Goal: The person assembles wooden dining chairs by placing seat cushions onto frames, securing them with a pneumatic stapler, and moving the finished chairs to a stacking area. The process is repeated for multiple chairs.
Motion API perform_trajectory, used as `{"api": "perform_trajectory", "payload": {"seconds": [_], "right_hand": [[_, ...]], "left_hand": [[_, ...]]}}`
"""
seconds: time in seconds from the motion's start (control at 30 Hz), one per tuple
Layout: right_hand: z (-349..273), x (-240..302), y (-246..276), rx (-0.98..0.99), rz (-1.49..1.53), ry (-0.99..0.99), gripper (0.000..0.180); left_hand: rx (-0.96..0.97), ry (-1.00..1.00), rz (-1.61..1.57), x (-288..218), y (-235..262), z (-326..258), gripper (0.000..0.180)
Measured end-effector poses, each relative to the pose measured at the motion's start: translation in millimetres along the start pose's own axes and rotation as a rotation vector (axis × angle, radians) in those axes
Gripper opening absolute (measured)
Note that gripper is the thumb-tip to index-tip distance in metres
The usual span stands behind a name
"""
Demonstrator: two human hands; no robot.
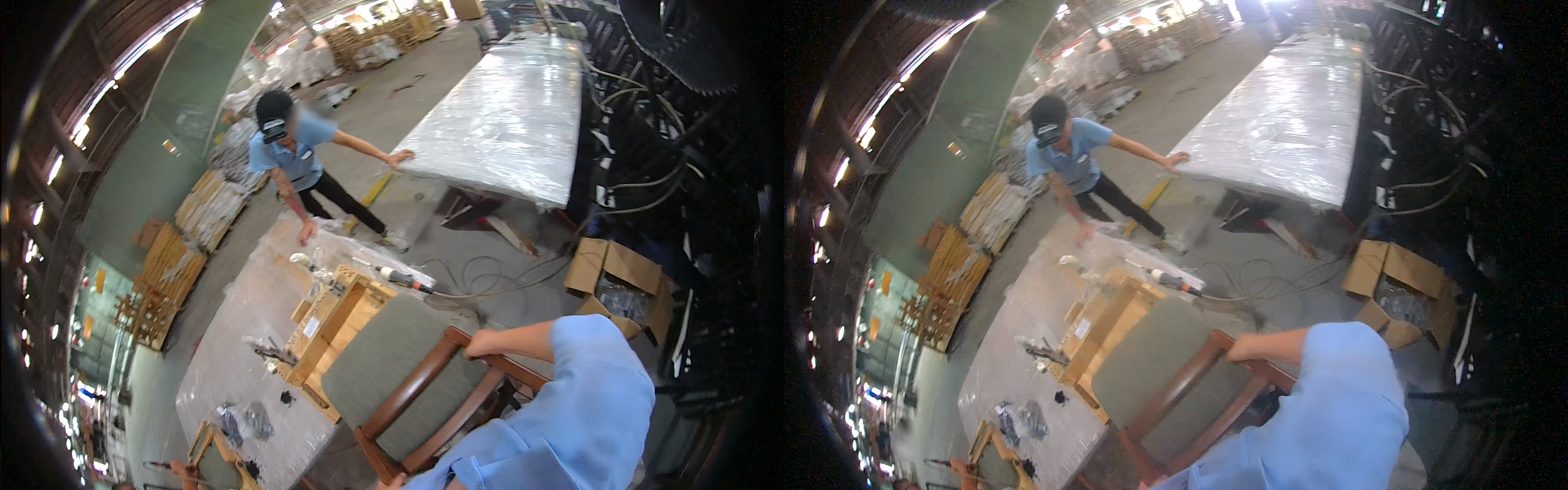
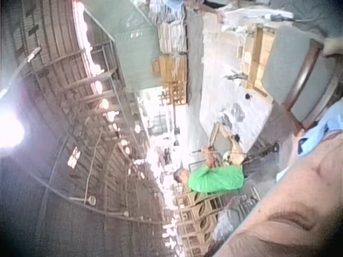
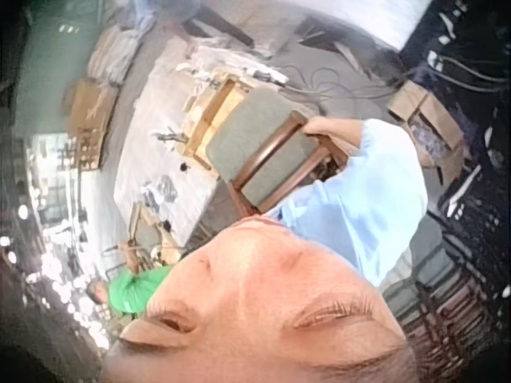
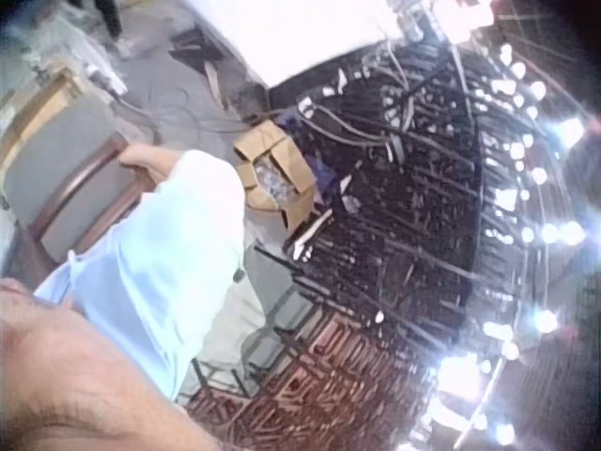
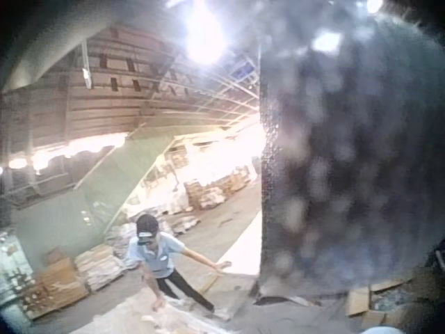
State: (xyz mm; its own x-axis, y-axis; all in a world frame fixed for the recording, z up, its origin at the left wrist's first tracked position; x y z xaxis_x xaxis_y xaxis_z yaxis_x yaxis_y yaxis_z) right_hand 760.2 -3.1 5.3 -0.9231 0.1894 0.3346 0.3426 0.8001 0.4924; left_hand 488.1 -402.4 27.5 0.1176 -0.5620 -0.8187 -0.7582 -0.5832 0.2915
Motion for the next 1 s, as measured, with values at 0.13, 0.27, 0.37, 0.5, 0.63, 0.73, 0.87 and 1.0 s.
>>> {"api": "perform_trajectory", "payload": {"seconds": [0.13, 0.27, 0.37, 0.5, 0.63, 0.73, 0.87, 1.0], "right_hand": [[-47.1, -116.7, -16.7, -0.064, 0.187, -0.249, 0.029], [-81.1, -208.4, -24.7, -0.12, 0.895, -0.238, 0.03], [-138.0, -250.9, -6.6, -0.311, 1.15, -0.151, 0.028], [-225.3, -271.7, 42.9, -0.592, 1.187, -0.029, 0.017], [-303.7, -265.3, 100.0, -0.827, 1.274, 0.185, 0.018], [-352.2, -251.0, 148.4, -1.057, 1.274, 0.369, 0.021], [-369.6, -230.1, 226.0, -1.255, 1.226, 0.618, 0.026], [-325.1, -232.9, 312.4, -1.519, 1.126, 0.858, 0.032]], "left_hand": [[0.079, -0.073, 0.107, 5.5, -29.7, -30.2, 0.026], [0.259, -0.208, 0.196, -28.2, -63.9, -29.0, 0.027], [0.474, -0.308, 0.136, -71.3, -94.6, -21.1, 0.029], [0.696, -0.543, 0.099, -142.7, -149.6, -7.9, 0.029], [0.743, -0.71, 0.051, -224.9, -213.9, 2.7, 0.034], [0.758, -0.958, -0.101, -297.4, -254.8, -0.1, 0.036], [0.601, -1.316, -0.193, -390.7, -303.8, 9.7, 0.035], [0.399, -1.663, -0.315, -472.7, -381.9, 51.6, 0.034]]}}
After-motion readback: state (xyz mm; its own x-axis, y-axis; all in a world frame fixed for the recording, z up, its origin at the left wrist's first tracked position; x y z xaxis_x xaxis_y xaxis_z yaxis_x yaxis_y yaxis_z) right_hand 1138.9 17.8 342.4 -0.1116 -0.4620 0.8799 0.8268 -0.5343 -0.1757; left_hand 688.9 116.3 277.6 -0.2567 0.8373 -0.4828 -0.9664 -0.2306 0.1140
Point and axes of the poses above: each hand's wrist, its own z-axis towards the middle knuckle, its own y-axis out of the back of the hand, x = y × z, the point moved 5 cm from there along z, towards the middle knuckle, and after that the axes turned 14 degrees about -y, right-handed, at the moved point
